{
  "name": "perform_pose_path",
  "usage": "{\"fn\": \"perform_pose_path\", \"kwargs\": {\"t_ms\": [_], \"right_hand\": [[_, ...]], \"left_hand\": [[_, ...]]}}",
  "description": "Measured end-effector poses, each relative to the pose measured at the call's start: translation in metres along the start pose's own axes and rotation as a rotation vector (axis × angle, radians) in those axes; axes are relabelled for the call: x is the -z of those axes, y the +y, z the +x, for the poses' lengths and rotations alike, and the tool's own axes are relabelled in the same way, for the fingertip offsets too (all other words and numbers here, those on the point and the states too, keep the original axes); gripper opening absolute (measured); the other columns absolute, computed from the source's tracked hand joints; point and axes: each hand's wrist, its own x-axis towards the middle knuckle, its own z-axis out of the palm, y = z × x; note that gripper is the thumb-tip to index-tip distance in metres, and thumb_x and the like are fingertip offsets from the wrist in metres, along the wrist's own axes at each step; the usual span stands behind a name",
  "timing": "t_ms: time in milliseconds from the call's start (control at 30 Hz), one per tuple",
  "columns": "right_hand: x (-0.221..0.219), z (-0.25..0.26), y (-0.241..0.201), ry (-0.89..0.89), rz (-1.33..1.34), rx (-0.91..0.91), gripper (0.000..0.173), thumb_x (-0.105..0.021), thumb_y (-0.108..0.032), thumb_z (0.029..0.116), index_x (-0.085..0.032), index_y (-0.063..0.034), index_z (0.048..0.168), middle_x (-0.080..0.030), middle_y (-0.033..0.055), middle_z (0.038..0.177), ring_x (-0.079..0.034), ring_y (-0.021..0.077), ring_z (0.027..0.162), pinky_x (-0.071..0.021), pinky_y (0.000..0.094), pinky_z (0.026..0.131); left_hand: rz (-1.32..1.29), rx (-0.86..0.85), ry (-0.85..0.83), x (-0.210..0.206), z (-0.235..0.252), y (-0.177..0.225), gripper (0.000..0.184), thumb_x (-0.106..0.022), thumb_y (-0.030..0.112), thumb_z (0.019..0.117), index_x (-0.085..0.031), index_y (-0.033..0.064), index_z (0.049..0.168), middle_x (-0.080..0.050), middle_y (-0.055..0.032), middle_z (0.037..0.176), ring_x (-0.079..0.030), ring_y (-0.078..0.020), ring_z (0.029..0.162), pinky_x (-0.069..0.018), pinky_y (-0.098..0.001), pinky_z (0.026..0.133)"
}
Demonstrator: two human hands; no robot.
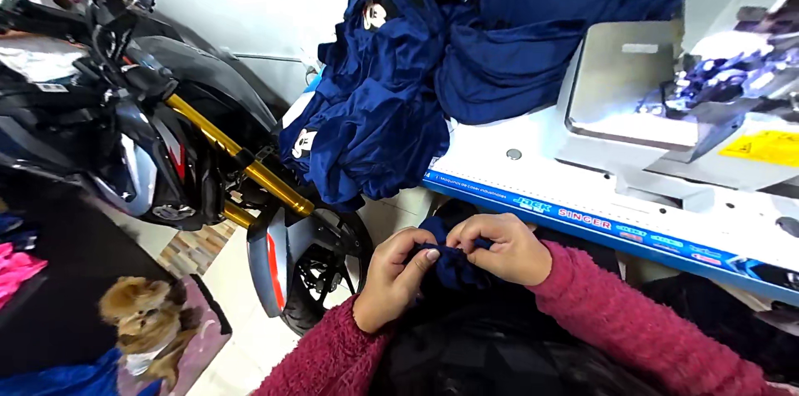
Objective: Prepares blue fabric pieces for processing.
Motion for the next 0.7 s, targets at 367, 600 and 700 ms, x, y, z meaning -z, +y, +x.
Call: {"fn": "perform_pose_path", "kwargs": {"t_ms": [367, 600, 700], "right_hand": [[-0.0025, -0.0051, -0.0010, 0.072, -0.055, 0.079, 0.007, -0.070, -0.011, 0.0859, -0.072, -0.0040, 0.085, -0.075, 0.0057, 0.101, -0.072, 0.0155, 0.105, -0.0620, 0.0353, 0.093], [-0.0086, -0.0063, 0.0052, 0.118, -0.146, 0.105, 0.019, -0.084, -0.017, 0.0823, -0.072, -0.0027, 0.087, -0.076, 0.0079, 0.102, -0.072, 0.0161, 0.107, -0.0604, 0.0329, 0.097], [-0.0088, -0.0057, 0.0057, 0.120, -0.163, 0.114, 0.015, -0.081, -0.016, 0.0850, -0.073, -0.0026, 0.086, -0.076, 0.0084, 0.101, -0.072, 0.0167, 0.107, -0.0601, 0.0332, 0.097]], "left_hand": [[-0.059, 0.029, 0.011, 0.0027, 0.0000, -0.0001, 0.013, -0.062, 0.019, 0.1025, -0.070, 0.0079, 0.106, -0.069, -0.0013, 0.099, -0.066, -0.0079, 0.090, -0.0583, -0.0266, 0.080], [-0.063, 0.061, 0.018, 0.0028, -0.0023, 0.0023, 0.013, -0.061, 0.019, 0.1030, -0.069, 0.0100, 0.109, -0.069, 0.0000, 0.101, -0.067, -0.0071, 0.088, -0.0589, -0.0261, 0.079], [-0.076, 0.060, 0.018, 0.0027, -0.0023, 0.0020, 0.013, -0.061, 0.018, 0.1029, -0.069, 0.0105, 0.109, -0.069, 0.0005, 0.100, -0.067, -0.0066, 0.087, -0.0589, -0.0256, 0.077]]}}
